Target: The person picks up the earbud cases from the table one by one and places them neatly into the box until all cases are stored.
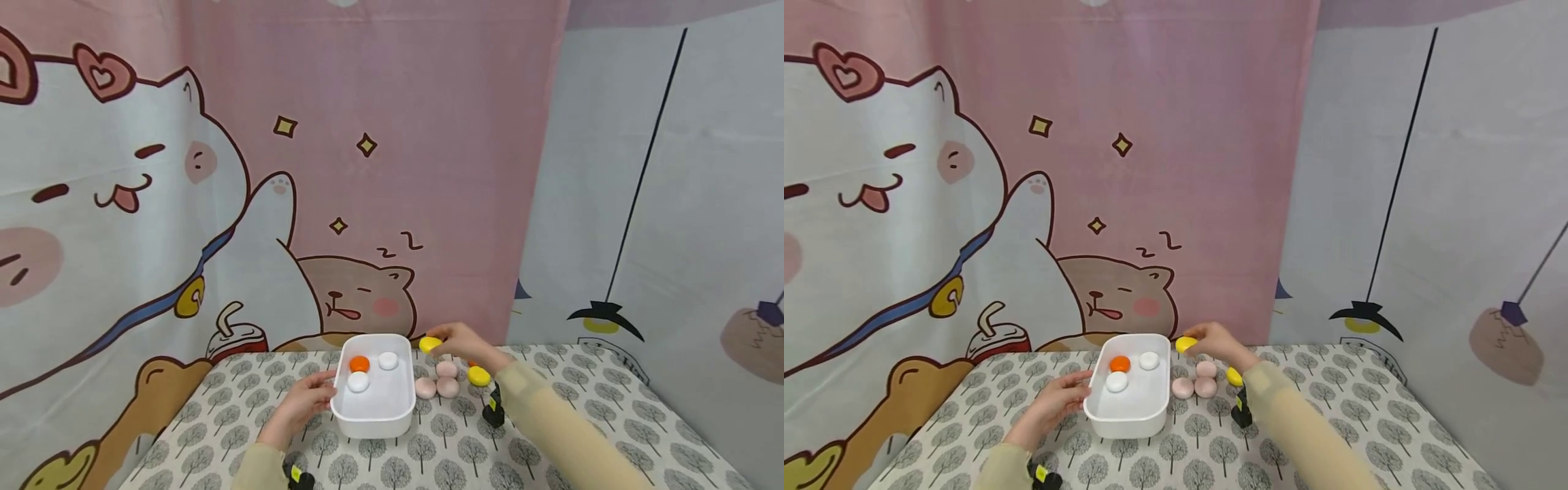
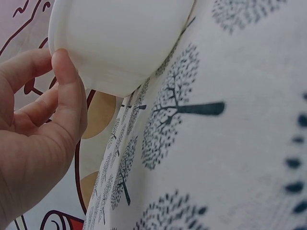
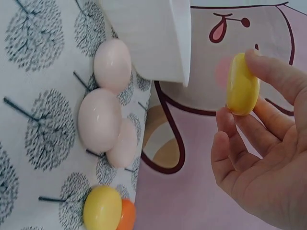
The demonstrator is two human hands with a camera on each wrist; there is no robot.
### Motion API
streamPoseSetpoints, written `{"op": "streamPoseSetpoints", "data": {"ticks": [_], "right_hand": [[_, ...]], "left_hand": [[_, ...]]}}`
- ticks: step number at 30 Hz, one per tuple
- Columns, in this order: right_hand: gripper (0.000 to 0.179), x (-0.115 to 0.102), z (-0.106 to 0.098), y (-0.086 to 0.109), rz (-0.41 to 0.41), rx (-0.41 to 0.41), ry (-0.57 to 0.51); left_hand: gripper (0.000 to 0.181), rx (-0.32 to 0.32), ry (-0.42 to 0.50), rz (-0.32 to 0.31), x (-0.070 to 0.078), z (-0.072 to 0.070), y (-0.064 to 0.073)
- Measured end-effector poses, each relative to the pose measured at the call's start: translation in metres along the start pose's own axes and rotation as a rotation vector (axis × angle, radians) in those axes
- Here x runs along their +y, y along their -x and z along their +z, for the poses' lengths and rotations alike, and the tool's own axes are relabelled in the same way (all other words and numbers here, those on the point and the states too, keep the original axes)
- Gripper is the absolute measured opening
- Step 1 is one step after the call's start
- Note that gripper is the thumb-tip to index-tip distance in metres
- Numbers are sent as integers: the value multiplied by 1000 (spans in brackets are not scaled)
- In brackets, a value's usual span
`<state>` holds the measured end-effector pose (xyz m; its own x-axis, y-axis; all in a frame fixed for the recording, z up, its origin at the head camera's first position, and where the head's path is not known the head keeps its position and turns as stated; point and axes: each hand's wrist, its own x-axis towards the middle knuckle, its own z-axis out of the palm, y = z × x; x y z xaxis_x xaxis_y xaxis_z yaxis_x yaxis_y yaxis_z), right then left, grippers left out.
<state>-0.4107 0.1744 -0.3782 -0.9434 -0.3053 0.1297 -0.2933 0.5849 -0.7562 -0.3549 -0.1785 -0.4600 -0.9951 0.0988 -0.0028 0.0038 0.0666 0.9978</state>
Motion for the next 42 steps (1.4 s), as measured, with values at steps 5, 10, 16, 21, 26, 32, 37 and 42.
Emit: {"op": "streamPoseSetpoints", "data": {"ticks": [5, 10, 16, 21, 26, 32, 37, 42], "right_hand": [[45, -6, 10, -7, -36, -23, -24], [45, -12, 18, -14, -32, -35, -21], [48, -17, 26, -25, -39, -32, -19], [48, -22, 31, -33, -44, -42, -5], [48, -29, 36, -39, -27, -43, 4], [51, -34, 45, -49, -15, -55, -11], [49, -34, 53, -55, -14, -63, 4], [49, -33, 58, -57, -17, -59, 33]], "left_hand": [[52, -2, -4, -9, -3, -1, -2], [53, -13, -4, -7, -4, 0, -3], [53, -12, -10, 1, -1, 2, -5], [53, -16, -8, 3, 0, 0, -6], [53, -19, 2, 7, -1, -3, -7], [53, -17, 8, 6, -2, -5, -6], [54, -10, 7, -12, -2, -3, -4], [55, -7, 13, -19, -1, 0, -3]]}}
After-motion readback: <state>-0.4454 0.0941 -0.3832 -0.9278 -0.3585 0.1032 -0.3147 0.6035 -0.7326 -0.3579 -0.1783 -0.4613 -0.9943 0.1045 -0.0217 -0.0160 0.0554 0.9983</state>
